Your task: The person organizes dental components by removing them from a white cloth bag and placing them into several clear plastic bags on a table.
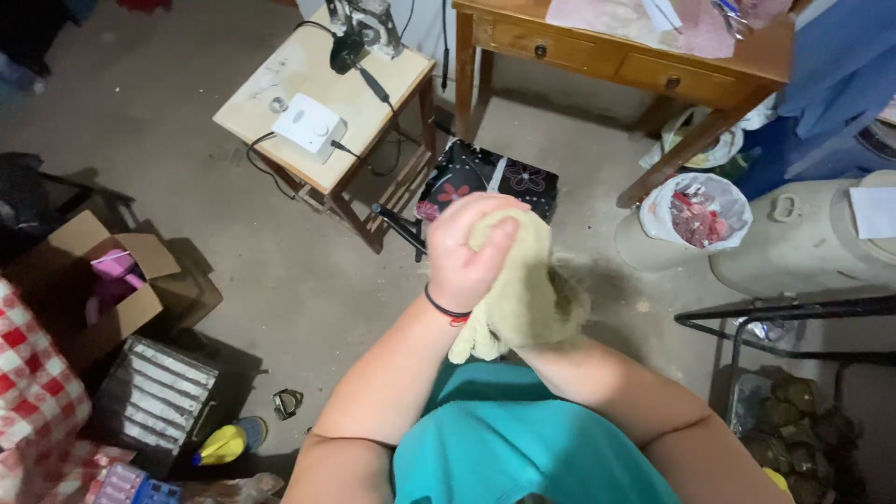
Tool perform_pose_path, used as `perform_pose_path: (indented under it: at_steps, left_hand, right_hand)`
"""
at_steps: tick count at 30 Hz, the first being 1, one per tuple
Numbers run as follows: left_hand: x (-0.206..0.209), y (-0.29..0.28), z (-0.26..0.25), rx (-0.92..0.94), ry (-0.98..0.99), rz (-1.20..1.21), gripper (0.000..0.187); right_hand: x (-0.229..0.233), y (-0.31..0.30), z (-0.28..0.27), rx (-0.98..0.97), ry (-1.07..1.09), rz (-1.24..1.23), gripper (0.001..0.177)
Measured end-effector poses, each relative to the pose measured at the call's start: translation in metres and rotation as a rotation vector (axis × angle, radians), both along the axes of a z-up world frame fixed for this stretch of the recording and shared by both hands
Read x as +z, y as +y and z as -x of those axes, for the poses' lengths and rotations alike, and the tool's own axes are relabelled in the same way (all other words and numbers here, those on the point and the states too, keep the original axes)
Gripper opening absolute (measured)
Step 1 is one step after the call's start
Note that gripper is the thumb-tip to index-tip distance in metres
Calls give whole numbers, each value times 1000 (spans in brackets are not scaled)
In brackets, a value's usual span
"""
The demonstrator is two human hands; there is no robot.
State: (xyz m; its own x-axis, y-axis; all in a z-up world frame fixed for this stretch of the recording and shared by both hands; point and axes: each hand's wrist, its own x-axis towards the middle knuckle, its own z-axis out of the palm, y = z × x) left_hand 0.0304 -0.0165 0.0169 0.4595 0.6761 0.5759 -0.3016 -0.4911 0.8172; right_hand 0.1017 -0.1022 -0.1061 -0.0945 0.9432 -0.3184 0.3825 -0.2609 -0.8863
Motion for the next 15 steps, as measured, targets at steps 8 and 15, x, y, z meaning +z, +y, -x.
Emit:
perform_pose_path:
  at_steps: [8,15]
  left_hand:
    - [59,-9,10,-58,101,-550,93]
    - [-4,-36,6,-252,169,-243,68]
  right_hand:
    - [-73,-8,-87,-155,137,-79,29]
    - [-54,-8,-95,-227,292,-135,27]
